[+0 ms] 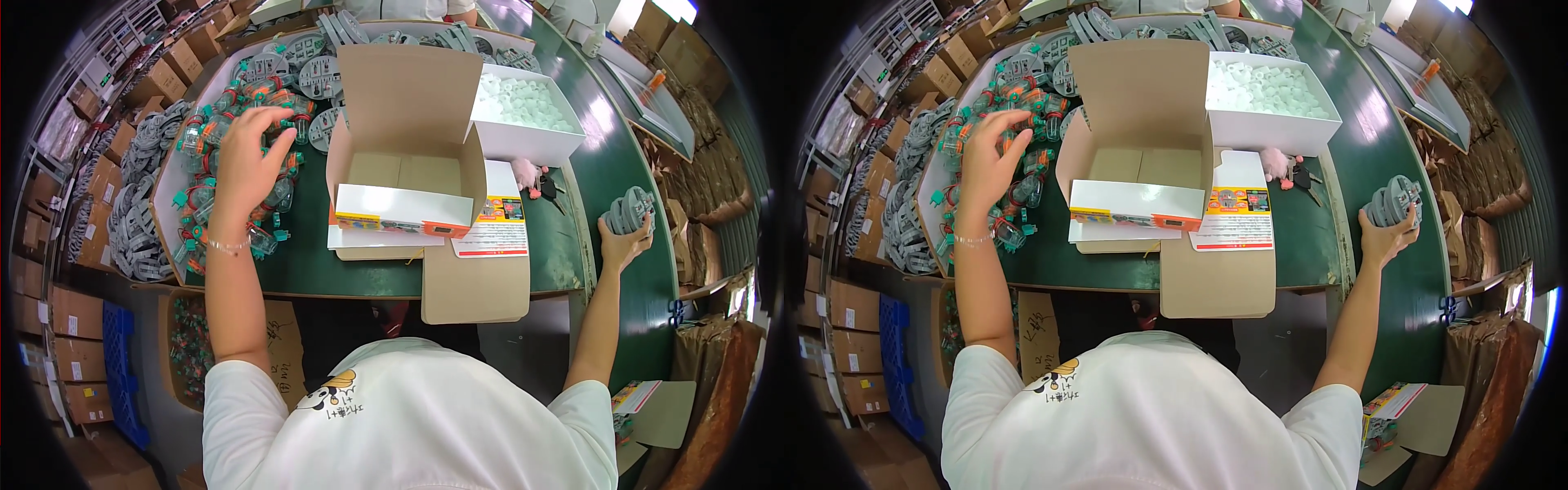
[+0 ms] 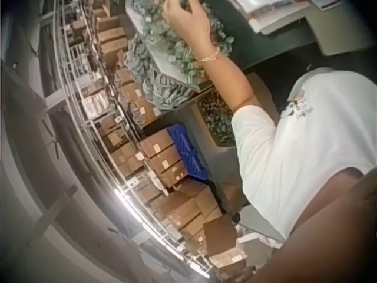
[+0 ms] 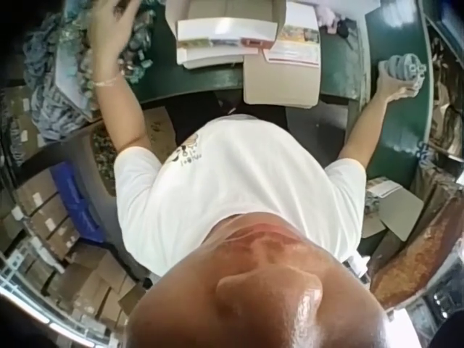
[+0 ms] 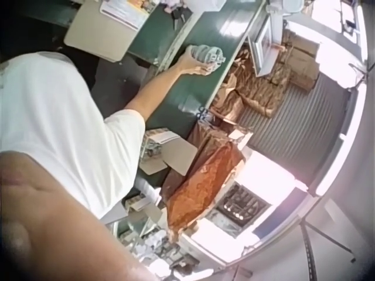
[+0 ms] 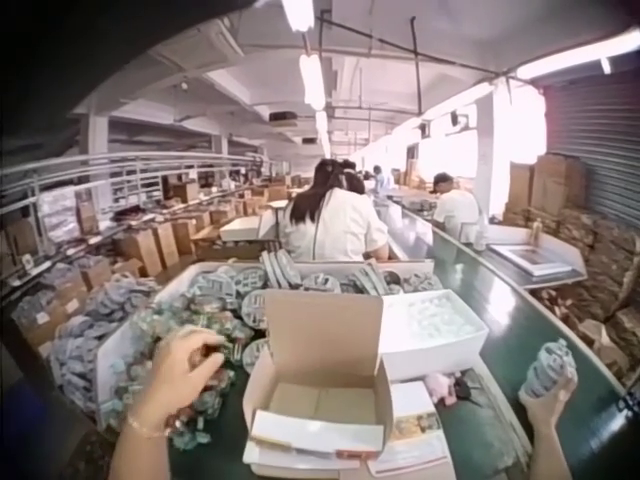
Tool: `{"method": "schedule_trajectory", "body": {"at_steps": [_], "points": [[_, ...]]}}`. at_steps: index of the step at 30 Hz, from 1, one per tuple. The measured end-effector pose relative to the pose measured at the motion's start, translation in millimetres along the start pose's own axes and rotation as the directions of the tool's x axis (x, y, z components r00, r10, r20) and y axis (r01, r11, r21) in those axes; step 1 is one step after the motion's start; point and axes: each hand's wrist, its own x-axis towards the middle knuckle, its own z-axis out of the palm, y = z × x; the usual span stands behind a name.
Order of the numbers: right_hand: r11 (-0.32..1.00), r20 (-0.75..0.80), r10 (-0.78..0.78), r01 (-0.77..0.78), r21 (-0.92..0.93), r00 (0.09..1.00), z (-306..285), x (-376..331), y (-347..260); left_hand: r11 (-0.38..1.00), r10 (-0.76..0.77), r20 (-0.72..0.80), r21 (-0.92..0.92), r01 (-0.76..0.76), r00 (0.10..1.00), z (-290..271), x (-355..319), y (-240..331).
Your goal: Assemble cardboard boxes and pack mechanical components into them on an assembly line.
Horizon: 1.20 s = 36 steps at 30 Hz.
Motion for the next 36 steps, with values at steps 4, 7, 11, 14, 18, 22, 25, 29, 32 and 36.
{"method": "schedule_trajectory", "body": {"at_steps": [4,7,11,14,18,22,25,29,32,36], "points": [[1.000,-0.079,0.003,-0.001,0.019,0.997,0.6,6.0,14.2,0.946,-0.196,-0.022,-0.269,0.183,0.980,-11.4,-25.8,14.3],[0.988,-0.114,0.149,-0.143,0.064,0.982,-3.7,12.9,20.5,0.950,-0.189,-0.103,-0.272,0.155,0.977,-10.8,-48.2,9.7],[0.820,-0.067,0.348,-0.269,0.505,0.935,-9.9,22.0,33.3,0.922,-0.268,-0.116,-0.318,0.219,0.956,-7.5,-76.2,7.0],[0.596,0.048,0.333,-0.250,0.763,0.942,-12.5,23.6,25.6,0.952,-0.223,-0.110,-0.238,0.193,0.969,-0.1,-84.1,-2.8],[0.339,0.244,0.132,-0.275,0.900,0.961,-20.4,39.3,-32.6,0.989,-0.122,0.116,-0.074,0.131,0.986,9.9,-58.8,-8.7],[-0.059,0.538,-0.087,-0.544,0.837,0.838,24.1,84.9,-104.1,0.976,-0.071,0.529,0.211,-0.050,0.846,41.4,-8.2,-19.2],[-0.219,0.617,-0.324,-0.691,0.689,0.717,55.6,100.7,-186.6,0.942,-0.149,0.691,0.317,-0.111,0.707,86.4,1.3,-33.2],[-0.204,0.569,-0.543,-0.755,0.624,0.617,77.5,106.2,-275.4,0.925,-0.148,0.665,0.354,-0.135,0.732,125.2,-8.2,-50.0],[-0.200,0.597,-0.621,-0.839,0.506,0.508,100.7,109.7,-309.5,0.934,-0.114,0.632,0.332,-0.134,0.767,131.8,-9.1,-49.1],[-0.071,0.623,-0.593,-0.804,0.590,0.510,110.2,97.0,-353.9,0.940,-0.092,0.660,0.304,-0.153,0.746,134.1,-11.5,-48.4]]}}
